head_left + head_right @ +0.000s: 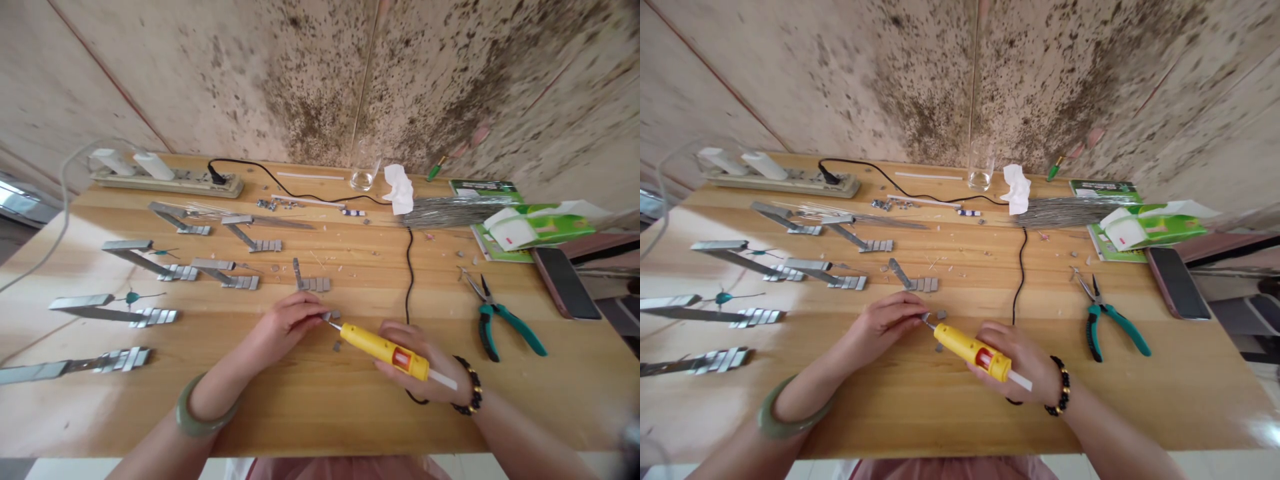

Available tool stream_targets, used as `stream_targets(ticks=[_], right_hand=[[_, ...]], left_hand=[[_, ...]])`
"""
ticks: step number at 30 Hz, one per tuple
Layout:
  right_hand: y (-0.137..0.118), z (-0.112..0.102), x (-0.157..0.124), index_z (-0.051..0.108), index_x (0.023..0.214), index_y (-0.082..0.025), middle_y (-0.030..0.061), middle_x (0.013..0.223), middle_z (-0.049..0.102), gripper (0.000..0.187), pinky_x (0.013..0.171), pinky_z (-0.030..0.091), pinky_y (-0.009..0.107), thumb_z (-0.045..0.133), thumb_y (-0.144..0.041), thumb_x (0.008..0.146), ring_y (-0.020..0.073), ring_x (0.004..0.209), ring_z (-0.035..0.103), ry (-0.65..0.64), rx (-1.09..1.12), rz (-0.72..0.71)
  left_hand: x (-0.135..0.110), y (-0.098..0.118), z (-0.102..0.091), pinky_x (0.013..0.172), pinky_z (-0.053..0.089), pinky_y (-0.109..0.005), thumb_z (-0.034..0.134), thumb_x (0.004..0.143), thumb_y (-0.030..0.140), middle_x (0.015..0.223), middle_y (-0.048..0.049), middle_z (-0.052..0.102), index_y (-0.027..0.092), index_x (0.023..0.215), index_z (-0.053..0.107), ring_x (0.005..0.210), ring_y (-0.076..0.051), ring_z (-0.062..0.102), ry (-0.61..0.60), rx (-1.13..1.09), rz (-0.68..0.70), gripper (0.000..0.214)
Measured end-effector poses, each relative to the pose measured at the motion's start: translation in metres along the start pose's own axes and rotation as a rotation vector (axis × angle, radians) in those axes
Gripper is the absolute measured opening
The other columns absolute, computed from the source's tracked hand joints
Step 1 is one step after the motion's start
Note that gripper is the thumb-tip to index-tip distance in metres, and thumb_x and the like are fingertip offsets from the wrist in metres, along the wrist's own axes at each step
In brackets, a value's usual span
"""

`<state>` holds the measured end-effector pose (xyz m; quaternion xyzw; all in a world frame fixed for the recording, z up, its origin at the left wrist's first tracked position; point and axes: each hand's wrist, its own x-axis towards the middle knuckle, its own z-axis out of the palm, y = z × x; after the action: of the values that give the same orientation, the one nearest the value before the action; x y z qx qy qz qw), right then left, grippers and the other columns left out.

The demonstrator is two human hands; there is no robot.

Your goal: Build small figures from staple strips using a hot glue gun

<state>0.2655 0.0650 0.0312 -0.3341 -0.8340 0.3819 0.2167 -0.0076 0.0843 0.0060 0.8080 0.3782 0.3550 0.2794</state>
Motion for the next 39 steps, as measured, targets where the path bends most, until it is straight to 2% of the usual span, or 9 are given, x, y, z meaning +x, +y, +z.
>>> stream_targets(ticks=[18,30,39], right_hand=[[0.0012,-0.001,-0.0011,0.046,0.078,-0.02,-0.0001,0.073,0.046,0.012,0.058,0.035,0.025,0.055,-0.023,0.085,0.0123,0.065,0.046,-0.031,0.005,0.015],[0.0009,-0.0022,-0.0008,0.043,0.075,-0.02,-0.0017,0.07,0.043,0.016,0.058,0.034,0.025,0.056,-0.024,0.084,0.0117,0.063,0.045,-0.022,-0.012,0.023],[0.0028,-0.0013,-0.0025,0.046,0.077,-0.02,-0.0007,0.071,0.046,0.013,0.058,0.037,0.025,0.056,-0.024,0.084,0.0123,0.064,0.047,-0.017,-0.014,0.027]], left_hand=[[-0.0005,-0.0016,0.0005,0.075,0.053,-0.025,0.056,0.087,0.016,0.092,-0.0067,0.067,0.017,0.101,0.066,0.086,-0.014,0.064,-0.024,-0.008,-0.004,0.017],[0.0008,-0.0002,0.0016,0.075,0.053,-0.025,0.055,0.088,0.017,0.092,-0.0067,0.067,0.018,0.099,0.066,0.085,-0.015,0.063,-0.043,-0.025,-0.013,0.016],[-0.0011,-0.0022,0.0018,0.078,0.052,-0.026,0.055,0.088,0.018,0.094,-0.0066,0.067,0.018,0.101,0.066,0.087,-0.015,0.063,-0.069,-0.031,-0.035,0.017]])
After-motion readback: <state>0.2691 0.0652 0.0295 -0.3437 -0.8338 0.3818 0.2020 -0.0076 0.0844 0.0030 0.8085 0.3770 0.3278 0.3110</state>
